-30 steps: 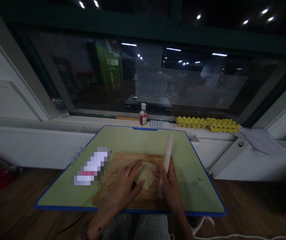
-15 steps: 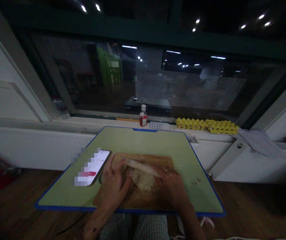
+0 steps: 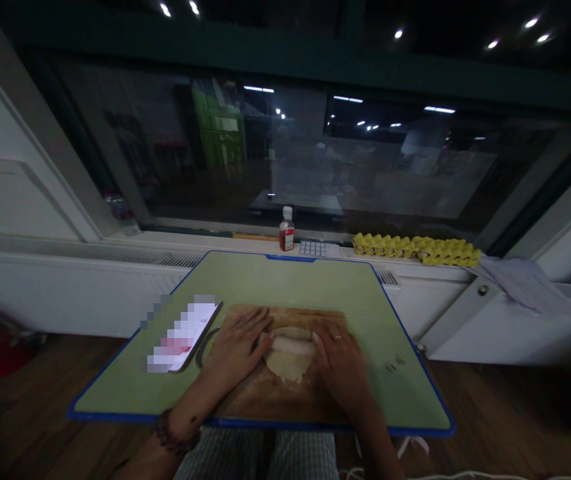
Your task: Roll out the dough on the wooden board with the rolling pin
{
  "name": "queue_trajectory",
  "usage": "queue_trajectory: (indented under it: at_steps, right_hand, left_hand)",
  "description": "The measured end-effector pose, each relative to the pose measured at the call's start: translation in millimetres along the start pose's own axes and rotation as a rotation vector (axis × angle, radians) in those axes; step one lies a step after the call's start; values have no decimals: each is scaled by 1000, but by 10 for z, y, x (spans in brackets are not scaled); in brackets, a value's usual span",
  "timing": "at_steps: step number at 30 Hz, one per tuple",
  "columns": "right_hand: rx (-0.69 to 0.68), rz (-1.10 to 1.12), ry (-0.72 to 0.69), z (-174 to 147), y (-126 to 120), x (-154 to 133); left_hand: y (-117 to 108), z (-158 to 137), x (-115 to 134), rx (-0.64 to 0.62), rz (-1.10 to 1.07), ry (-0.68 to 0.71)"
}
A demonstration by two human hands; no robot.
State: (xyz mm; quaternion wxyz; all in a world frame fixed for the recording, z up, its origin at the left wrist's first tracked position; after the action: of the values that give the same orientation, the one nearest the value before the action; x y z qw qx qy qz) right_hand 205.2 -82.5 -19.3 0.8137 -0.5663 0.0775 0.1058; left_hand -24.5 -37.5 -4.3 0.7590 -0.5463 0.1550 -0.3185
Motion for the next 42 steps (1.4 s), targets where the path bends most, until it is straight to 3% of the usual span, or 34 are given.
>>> queue_trajectory:
  at_steps: [3, 10, 15, 23, 29, 35, 42]
  right_hand:
    - [63, -114, 52, 3, 93, -7]
    - [183, -368, -13, -65, 203, -69]
    - [229, -275, -13, -218, 254, -19]
    - [288, -150, 35, -677, 395, 84]
    - [132, -255, 202, -400, 279, -26]
    - [84, -280, 193, -89, 122, -105]
    - [154, -176, 171, -343, 232, -42]
  left_hand:
    - [-15, 21, 30, 11, 18, -10]
    - [25, -96, 149, 77, 66, -29]
    - [53, -310, 124, 121, 11, 33]
    - [57, -763, 255, 243, 109, 131]
    - [70, -529, 91, 103, 12, 124]
    - [52, -225, 24, 55, -57, 41]
    - [18, -446, 111, 80, -63, 58]
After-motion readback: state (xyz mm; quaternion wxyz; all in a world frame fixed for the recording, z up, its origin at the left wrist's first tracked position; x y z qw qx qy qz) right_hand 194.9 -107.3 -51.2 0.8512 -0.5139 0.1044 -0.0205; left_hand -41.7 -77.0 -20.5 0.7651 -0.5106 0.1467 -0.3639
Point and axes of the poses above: each hand's wrist, its own z-axis towards the middle knuckle, its own y-axis out of the palm, x = y × z, the point moved 1 cm from there along z, towards the middle knuckle, and after that the axes turned 10 degrees about y, right-handed, at the moved point
